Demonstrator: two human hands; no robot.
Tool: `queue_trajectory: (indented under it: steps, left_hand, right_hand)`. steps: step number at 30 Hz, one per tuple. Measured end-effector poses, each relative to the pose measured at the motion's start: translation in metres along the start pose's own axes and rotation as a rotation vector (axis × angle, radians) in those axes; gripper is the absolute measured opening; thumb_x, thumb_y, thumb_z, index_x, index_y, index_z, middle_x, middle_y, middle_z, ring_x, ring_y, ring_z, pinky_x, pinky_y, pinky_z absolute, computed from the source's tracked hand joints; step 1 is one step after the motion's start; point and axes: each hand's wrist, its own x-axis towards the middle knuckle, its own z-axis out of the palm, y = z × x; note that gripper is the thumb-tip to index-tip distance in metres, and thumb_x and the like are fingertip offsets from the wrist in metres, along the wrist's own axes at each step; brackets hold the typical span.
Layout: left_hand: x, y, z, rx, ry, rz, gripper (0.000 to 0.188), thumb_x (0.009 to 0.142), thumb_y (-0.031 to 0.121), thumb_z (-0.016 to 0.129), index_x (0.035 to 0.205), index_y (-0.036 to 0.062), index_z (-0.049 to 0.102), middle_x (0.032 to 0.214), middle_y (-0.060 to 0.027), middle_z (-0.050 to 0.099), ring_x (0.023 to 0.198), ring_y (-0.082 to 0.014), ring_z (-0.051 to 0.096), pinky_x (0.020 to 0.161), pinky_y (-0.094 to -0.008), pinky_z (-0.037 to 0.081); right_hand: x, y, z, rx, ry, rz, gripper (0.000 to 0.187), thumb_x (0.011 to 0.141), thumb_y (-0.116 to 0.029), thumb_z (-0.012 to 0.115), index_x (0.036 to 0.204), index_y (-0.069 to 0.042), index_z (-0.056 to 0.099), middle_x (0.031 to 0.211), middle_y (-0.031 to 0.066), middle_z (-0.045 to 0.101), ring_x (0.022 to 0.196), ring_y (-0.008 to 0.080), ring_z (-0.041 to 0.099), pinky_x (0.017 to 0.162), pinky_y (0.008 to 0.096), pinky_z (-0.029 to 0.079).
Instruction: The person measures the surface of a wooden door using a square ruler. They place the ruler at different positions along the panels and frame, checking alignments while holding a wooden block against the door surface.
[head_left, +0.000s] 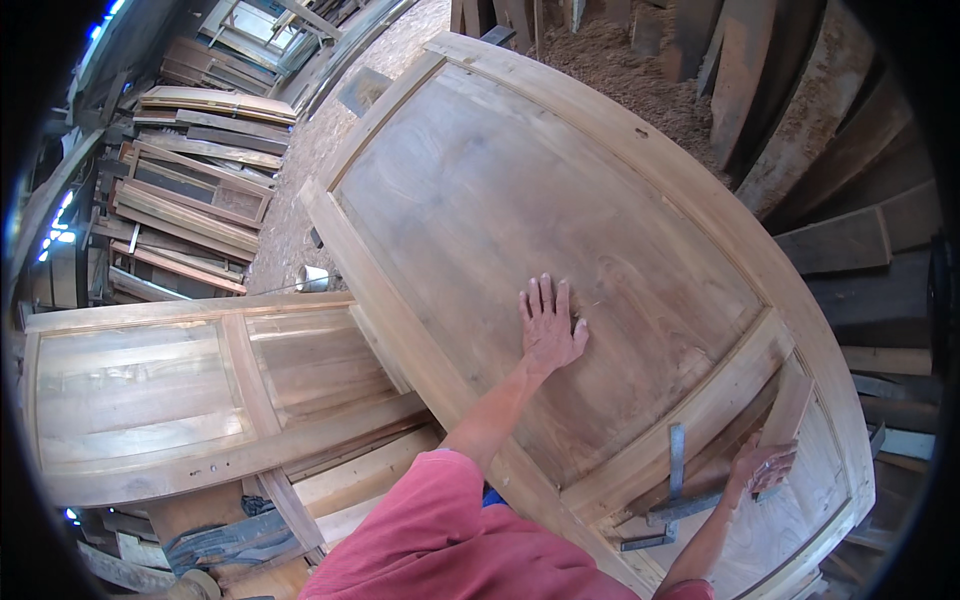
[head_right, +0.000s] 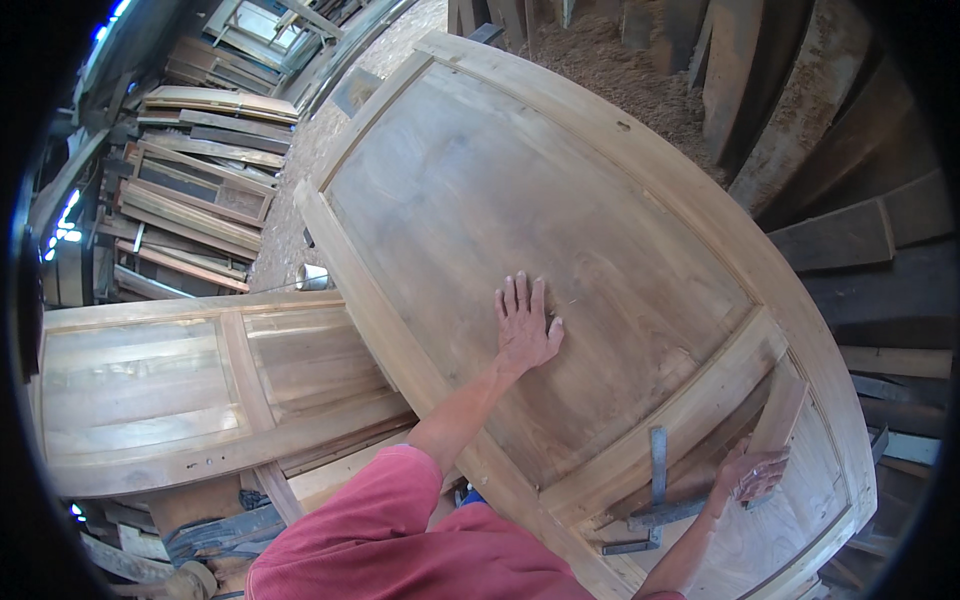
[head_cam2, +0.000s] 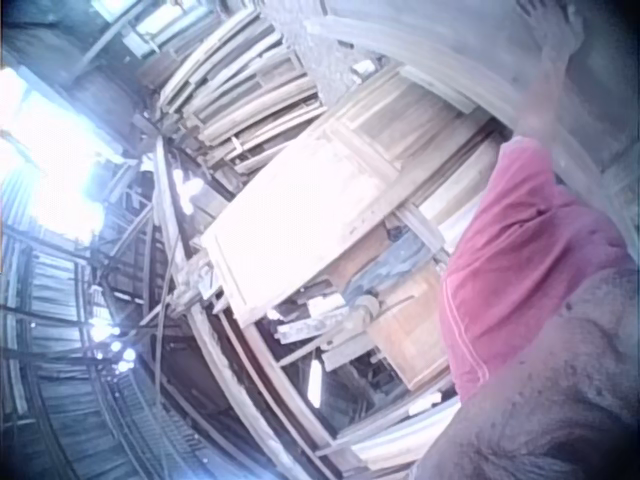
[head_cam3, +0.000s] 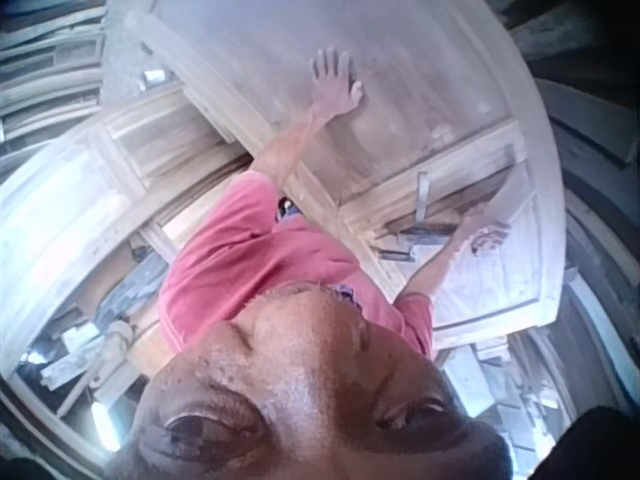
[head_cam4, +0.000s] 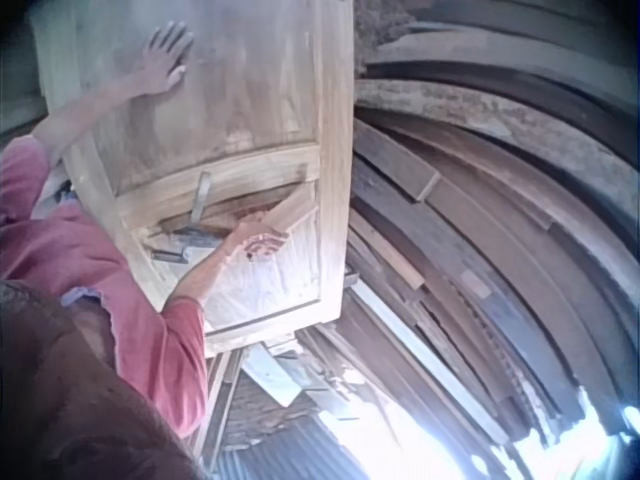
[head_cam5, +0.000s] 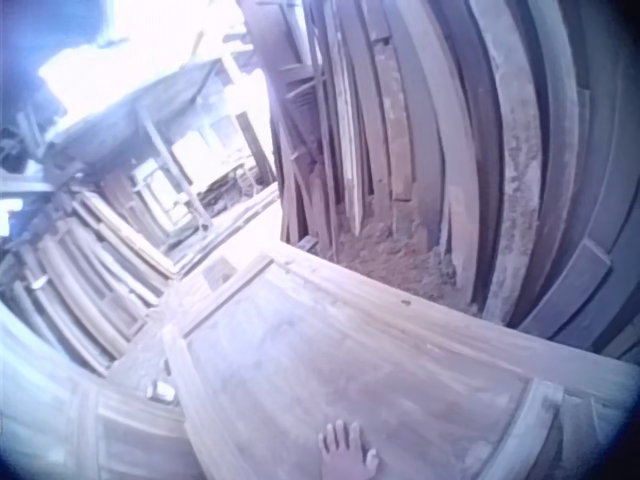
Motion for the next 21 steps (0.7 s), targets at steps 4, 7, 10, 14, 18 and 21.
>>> queue_trajectory:
  steps: [4,7,10,14,18,21]
  left_hand:
    - [0.001,0.001,0.004,0.026,-0.003,-0.004,0.084,0.088,0.042,0.058,0.154,-0.004,0.033,0.158,-0.0355,0.028,0.149,-0.0533,0.02,0.121,-0.0655,0.012]
    - [0.0,-0.001,0.004,0.027,-0.007,-0.003,0.085,0.088,0.042,0.058,0.154,-0.0042,0.032,0.158,-0.0356,0.028,0.149,-0.0533,0.02,0.121,-0.0655,0.013]
    - [-0.001,-0.001,0.003,0.029,-0.008,-0.003,0.084,0.088,0.042,0.058,0.154,-0.0045,0.033,0.158,-0.0354,0.028,0.149,-0.0532,0.021,0.121,-0.0655,0.013]
    - [0.0,-0.001,0.002,0.019,-0.006,0.001,0.084,0.088,0.042,0.058,0.153,-0.0049,0.033,0.158,-0.0353,0.028,0.149,-0.053,0.021,0.121,-0.0654,0.013]
    - [0.0,-0.001,0.002,0.027,-0.014,0.0,0.084,0.088,0.043,0.057,0.154,-0.0048,0.034,0.159,-0.0349,0.028,0.149,-0.0527,0.021,0.121,-0.0652,0.013]
    - [0.0,-0.001,0.002,0.024,-0.023,-0.006,0.084,0.088,0.043,0.057,0.154,-0.0046,0.033,0.159,-0.0346,0.027,0.149,-0.0523,0.02,0.121,-0.0648,0.012]
  right_hand:
    - [0.003,0.005,0.016,-0.049,0.059,-0.007,0.09,0.085,-0.048,0.076,0.152,-0.003,0.037,0.138,0.0215,0.055,0.123,0.0384,0.057,0.096,0.0519,0.049]
    - [0.003,0.001,0.008,-0.033,0.015,0.003,0.09,0.084,-0.049,0.076,0.151,-0.002,0.038,0.138,0.0219,0.055,0.123,0.0378,0.058,0.095,0.0512,0.05]
    - [0.001,0.0,0.004,-0.016,0.015,-0.015,0.086,0.088,-0.046,0.073,0.151,0.001,0.038,0.135,0.024,0.055,0.12,0.0401,0.058,0.094,0.0537,0.05]
    - [0.001,0.003,0.009,-0.014,0.042,-0.018,0.086,0.088,-0.047,0.073,0.15,0.001,0.039,0.132,0.0231,0.056,0.119,0.0393,0.058,0.093,0.053,0.05]
    - [0.0,0.001,0.003,-0.021,0.035,-0.031,0.086,0.088,-0.049,0.071,0.15,0.002,0.038,0.13,0.0227,0.057,0.118,0.0392,0.059,0.091,0.053,0.051]
    - [0.0,0.003,0.005,-0.033,0.053,-0.055,0.086,0.089,-0.05,0.07,0.15,0.003,0.038,0.13,0.0228,0.057,0.116,0.0394,0.059,0.09,0.0532,0.051]
